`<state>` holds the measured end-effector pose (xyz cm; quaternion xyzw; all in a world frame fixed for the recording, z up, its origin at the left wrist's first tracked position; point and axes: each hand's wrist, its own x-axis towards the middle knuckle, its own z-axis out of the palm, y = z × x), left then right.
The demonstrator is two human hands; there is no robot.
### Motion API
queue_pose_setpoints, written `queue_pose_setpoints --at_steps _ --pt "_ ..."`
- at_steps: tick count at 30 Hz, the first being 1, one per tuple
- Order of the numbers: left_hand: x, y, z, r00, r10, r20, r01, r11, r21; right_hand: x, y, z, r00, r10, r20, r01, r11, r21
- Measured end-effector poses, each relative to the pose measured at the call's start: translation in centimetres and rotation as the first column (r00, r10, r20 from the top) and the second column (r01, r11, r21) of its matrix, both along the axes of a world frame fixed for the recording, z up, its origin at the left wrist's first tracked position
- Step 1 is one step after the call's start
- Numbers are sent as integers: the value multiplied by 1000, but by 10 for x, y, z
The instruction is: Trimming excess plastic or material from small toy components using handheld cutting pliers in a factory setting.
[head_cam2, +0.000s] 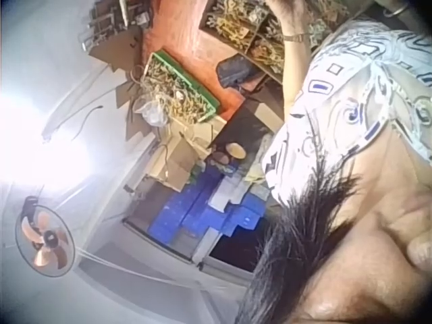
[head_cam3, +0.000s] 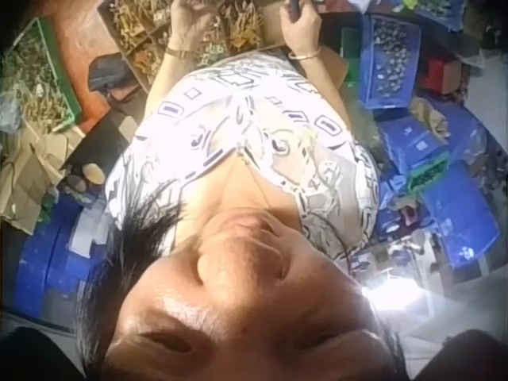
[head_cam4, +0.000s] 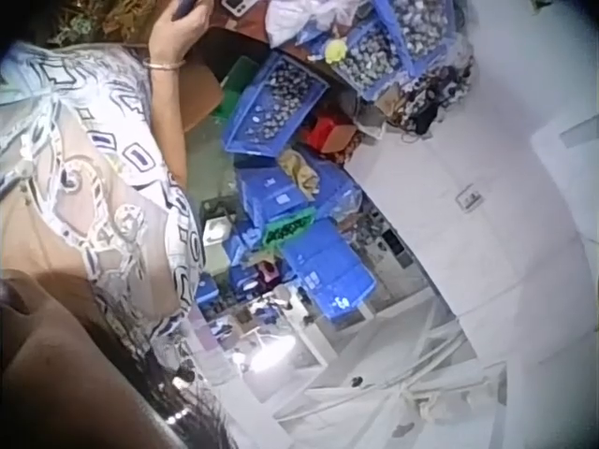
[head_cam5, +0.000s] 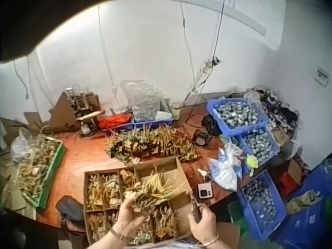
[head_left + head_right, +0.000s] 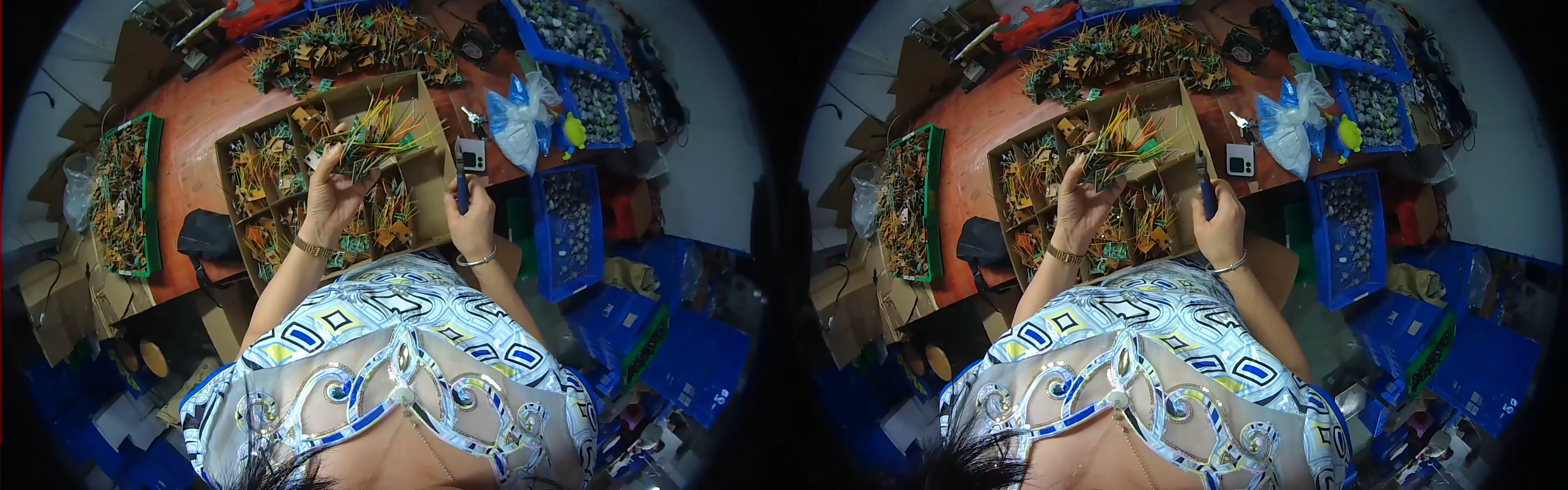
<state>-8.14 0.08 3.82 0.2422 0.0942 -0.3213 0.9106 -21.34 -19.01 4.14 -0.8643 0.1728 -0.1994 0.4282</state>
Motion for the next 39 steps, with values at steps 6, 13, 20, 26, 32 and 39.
queue_pose_setpoints --at_steps 6,13,20,26,32,39 --pt "-22 -17 17 984 -89 155 74 992 104 13 31 46 958 131 256 -197 947 253" --pt "-37 -25 36 982 -188 -9 183 966 -182 24 43 42 913 205 351 -191 979 -76" --pt "-28 -20 36 952 -292 -95 296 954 38 23 31 28 881 351 317 -405 906 122" --pt "-33 -26 40 970 -239 36 222 941 253 19 22 38 931 332 148 -359 907 222" --pt "-24 -22 19 982 -149 118 122 970 211 16 22 68 930 247 272 -280 956 92" --pt "-32 -26 28 872 -176 457 77 971 227 25 25 83 967 223 122 -246 942 229"
